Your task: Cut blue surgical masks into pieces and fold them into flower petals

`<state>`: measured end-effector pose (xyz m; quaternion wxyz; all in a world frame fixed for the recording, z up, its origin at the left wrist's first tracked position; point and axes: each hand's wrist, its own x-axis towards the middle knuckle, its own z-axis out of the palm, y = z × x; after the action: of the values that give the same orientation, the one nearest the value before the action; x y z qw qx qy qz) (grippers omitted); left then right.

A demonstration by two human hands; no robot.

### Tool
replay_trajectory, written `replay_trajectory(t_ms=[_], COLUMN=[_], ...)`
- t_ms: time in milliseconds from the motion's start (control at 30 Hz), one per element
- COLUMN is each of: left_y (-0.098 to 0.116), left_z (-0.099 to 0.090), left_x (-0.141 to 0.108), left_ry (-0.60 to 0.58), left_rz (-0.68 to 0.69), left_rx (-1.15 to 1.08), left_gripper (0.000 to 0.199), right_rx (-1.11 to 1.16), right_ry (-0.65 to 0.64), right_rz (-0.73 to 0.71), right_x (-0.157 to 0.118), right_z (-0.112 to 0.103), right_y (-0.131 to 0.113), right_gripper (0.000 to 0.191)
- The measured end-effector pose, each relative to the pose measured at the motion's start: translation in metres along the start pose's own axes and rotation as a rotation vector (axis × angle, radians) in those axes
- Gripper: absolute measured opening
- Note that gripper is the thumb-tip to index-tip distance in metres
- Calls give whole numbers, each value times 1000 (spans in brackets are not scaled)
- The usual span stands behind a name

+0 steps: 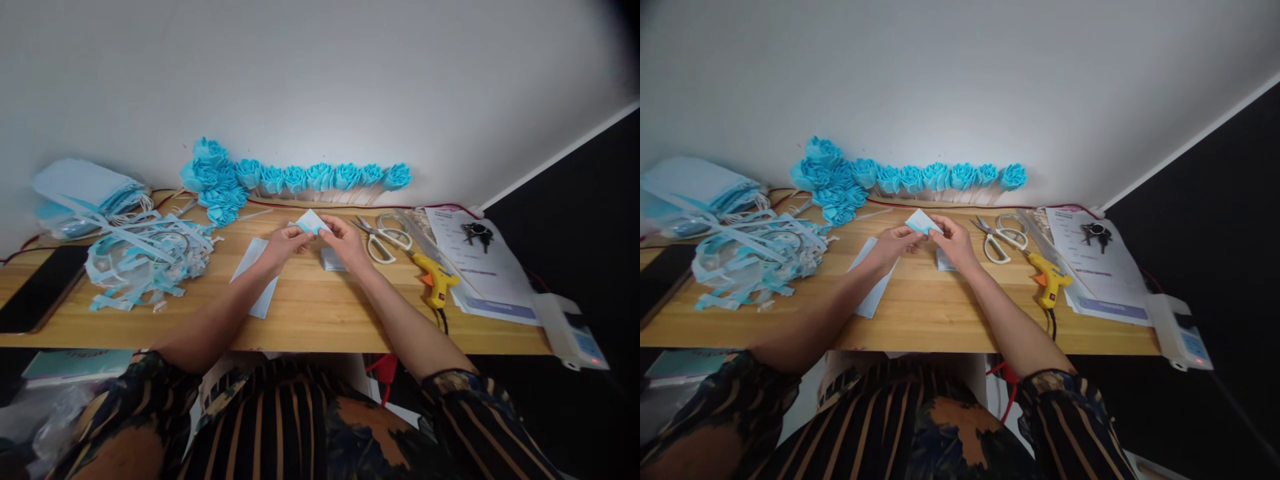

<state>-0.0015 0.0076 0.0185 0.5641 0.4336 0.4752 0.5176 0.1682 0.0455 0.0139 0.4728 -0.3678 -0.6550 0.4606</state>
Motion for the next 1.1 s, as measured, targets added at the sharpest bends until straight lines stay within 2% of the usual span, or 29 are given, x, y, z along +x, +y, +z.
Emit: replay_trajectory(t_ms=[200,333,467,667,833,1100], left_y=[2,4,4,4,7,2], left_z=[-1,-2,-3,1,1,-3], left_x=[1,3,4,1,-2,2], left_ry=[20,12,-23,-9,-71,-31], left_rz=[22,22,76,79,5,37], left_rx=[-70,-1,98,-55,-123,-43], left_gripper=[23,23,23,33,39,30], right_rx=[49,93,90,104,111,121], right_ry=[-83,-128,-100,-75,-26,-74], right_rz=[20,59,97,83,72,109], right_x=[0,-1,-1,-2,-2,-4], right_z=[2,1,0,3,3,2], right_y=[0,-4,-7,-8,-9,-15], right_gripper=[47,46,35,26,27,31])
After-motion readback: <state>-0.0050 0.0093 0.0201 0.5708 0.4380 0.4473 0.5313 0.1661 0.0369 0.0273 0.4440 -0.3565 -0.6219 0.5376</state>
